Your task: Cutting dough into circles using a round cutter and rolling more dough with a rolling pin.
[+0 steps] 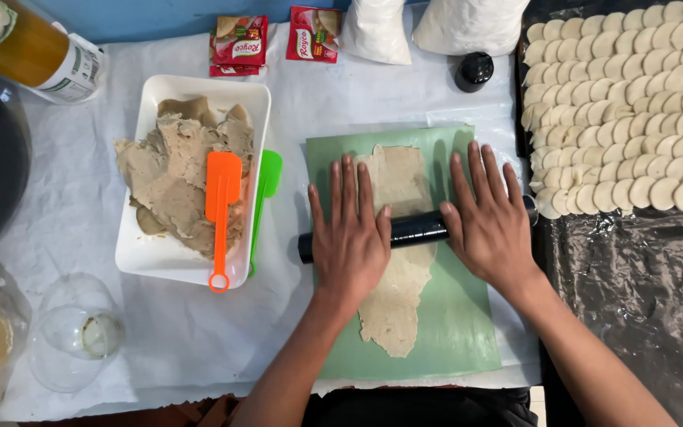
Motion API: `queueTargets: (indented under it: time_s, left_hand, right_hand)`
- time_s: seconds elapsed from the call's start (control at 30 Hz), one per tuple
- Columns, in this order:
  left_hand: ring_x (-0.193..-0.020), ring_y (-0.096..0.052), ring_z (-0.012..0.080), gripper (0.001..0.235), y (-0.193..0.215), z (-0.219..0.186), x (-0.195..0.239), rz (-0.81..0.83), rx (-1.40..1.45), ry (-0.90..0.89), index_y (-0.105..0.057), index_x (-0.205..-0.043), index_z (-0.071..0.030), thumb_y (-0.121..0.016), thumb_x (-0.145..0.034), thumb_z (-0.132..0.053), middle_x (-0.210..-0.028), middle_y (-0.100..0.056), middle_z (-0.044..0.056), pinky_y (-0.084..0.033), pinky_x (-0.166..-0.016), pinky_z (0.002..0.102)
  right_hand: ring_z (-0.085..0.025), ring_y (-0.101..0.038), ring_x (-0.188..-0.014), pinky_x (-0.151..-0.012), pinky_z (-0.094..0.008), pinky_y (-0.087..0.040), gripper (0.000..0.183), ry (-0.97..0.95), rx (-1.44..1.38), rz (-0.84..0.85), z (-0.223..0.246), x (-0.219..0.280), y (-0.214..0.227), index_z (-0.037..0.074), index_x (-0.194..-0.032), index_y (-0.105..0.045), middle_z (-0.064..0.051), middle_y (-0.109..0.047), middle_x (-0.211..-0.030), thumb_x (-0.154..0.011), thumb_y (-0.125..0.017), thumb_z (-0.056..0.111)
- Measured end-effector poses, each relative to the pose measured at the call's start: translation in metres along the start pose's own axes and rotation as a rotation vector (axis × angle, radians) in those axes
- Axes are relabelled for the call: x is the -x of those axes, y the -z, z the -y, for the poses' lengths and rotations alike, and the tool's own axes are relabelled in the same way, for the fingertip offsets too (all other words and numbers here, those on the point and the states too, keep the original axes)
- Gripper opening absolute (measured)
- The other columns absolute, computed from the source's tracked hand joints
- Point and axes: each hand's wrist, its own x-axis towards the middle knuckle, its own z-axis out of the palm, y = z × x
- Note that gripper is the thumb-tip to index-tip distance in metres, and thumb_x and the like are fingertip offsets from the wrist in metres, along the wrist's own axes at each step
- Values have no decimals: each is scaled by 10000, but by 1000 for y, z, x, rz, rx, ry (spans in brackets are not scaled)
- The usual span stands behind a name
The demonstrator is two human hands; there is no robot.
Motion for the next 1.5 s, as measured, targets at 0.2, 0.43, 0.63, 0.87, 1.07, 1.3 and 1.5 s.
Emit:
queueTargets:
  time_s: [0.2, 0.43, 0.63, 0.87, 1.07, 1.3, 1.5]
  left_hand:
    - [-1550, -260, 389, 688, 6, -20, 59, 9, 62, -19, -337, -1546, 94, -471, -1063, -376, -1632, -319, 286, -144, -1249, 608]
    - [-1550, -225, 423, 736, 9, -1, 17, 39, 129, -18, -310, -1555, 103, -488, -1062, -415, -1623, -285, 313, -132, -1252, 622]
    - [-1543, -162, 432, 799, 2, 10, -18, -44, 65, 2, -300, -1546, 73, -502, -992, -466, -1640, -188, 313, -102, -1217, 647]
    - [-1571, -243, 329, 634, 11, -12, 43, 39, 42, -62, -372, -1542, 48, -480, -1067, -357, -1654, -330, 203, -150, -1256, 622]
    - [-1543, -302, 332, 622, 25, -24, 99, 75, 149, -138, -387, -1540, 76, -540, -1032, -249, -1631, -360, 219, -196, -1246, 585]
    - [-1423, -432, 406, 511, 33, -15, 120, 81, 208, -212, -526, -1383, -24, -582, -879, -85, -1463, -510, 266, -253, -1207, 575]
    - [-1116, -580, 350, 477, 47, 12, 92, 102, 233, -218, -538, -1374, 24, -606, -906, -41, -1212, -619, 184, -442, -1018, 489]
  right_hand:
    - [-369, -362, -1516, -1236, -516, -265, 644, 36, -93, 5, 9, 54, 13, -93, -1537, -383, -248, -385, -1614, -1044, -438, 317]
    - [-377, -395, -1502, -1220, -496, -310, 605, 47, -94, 38, -12, 15, -4, -71, -1549, -366, -252, -378, -1621, -1065, -448, 282]
    - [-518, -278, -1508, -1221, -512, -275, 670, 24, -195, -45, -16, -38, -8, -133, -1567, -301, -421, -291, -1595, -1126, -394, 362]
    - [-438, -300, -1539, -1248, -527, -244, 614, 10, -46, 11, 3, 23, 5, -46, -1572, -375, -302, -347, -1631, -1069, -430, 302]
    - [-411, -334, -1523, -1241, -533, -256, 619, -22, -93, 27, 18, 90, 14, -57, -1536, -400, -258, -385, -1612, -1004, -482, 248]
    - [-430, -374, -1463, -1160, -507, -352, 668, -36, -176, 46, 33, 117, 37, -53, -1432, -468, -240, -440, -1530, -881, -659, 272]
    - [-407, -533, -1255, -1010, -426, -478, 651, 106, -411, 19, 33, 129, 40, 9, -1326, -579, -267, -539, -1343, -809, -780, 350]
